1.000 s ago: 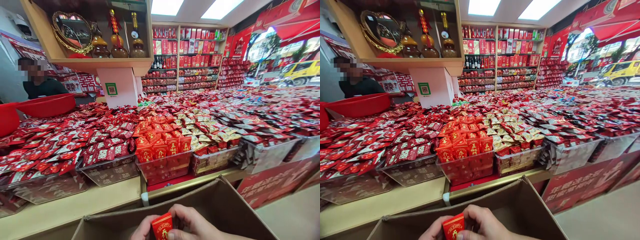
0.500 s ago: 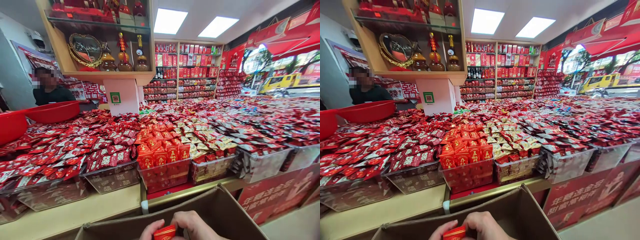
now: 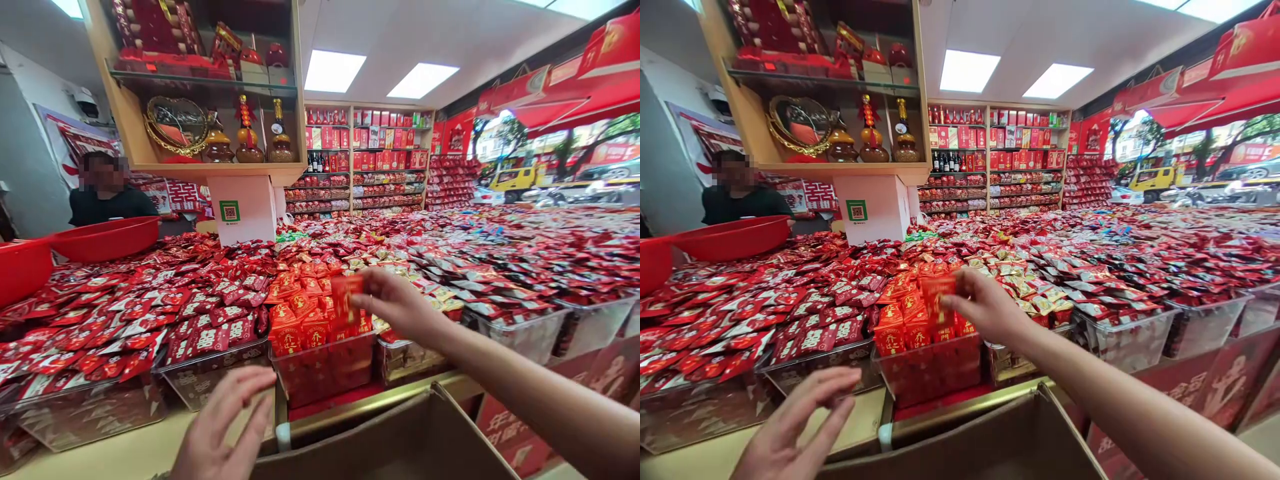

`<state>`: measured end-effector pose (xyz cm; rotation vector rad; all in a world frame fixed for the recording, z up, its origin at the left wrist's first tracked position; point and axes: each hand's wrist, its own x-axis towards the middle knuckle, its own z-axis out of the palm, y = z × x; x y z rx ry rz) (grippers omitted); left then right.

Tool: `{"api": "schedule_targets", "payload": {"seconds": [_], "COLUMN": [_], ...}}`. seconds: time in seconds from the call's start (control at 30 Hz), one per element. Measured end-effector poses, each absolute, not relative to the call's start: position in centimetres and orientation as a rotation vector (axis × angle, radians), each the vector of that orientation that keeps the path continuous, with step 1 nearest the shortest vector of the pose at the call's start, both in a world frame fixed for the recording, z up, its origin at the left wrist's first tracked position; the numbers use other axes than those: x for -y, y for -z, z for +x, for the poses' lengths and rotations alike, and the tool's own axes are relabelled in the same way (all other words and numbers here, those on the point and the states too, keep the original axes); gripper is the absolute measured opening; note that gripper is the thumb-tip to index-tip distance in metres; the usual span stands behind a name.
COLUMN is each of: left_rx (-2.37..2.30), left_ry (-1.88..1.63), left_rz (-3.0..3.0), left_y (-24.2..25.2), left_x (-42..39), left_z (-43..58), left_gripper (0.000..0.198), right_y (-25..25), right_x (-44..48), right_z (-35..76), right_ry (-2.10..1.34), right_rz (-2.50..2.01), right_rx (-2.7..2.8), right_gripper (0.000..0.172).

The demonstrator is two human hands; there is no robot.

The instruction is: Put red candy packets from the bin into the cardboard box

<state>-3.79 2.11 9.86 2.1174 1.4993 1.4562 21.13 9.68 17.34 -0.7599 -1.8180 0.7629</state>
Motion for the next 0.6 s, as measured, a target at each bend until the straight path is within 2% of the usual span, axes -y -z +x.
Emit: {"api": "schedule_targets", "payload": {"seconds": [0.1, 0.2, 0.37, 0.6], "left_rx": [-1.677, -1.669, -1.595, -1.623], "left_ry": [-1.135, -0.892, -0.531, -0.271], "left_rz": [2.446, 2.555, 2.657, 2.600], "left_y": [-14.8, -17.4, -17.8, -17.9], "left_x": [-6.6, -11.4, -15.4, -16.7], "left_z": [-4.3, -3.4, -1.2, -1.2], "left_gripper": [0.026, 0.031, 0.032, 0.029], "right_y": [-19.9, -19.9, -18.9, -18.7], "right_x": [-14.6, -18.1, -19.7, -19.7], "right_z": [21.5, 20.3, 17.6, 16.3], "right_ry": [-0.613, -0.595, -0.664, -0.698], "right_rz": [-1.036, -1.268, -1.401, -1.551], "right_rx": [1.813, 1.839, 1.923, 2.097], "right_gripper": [0.034, 0.042, 0.041, 0.034]}}
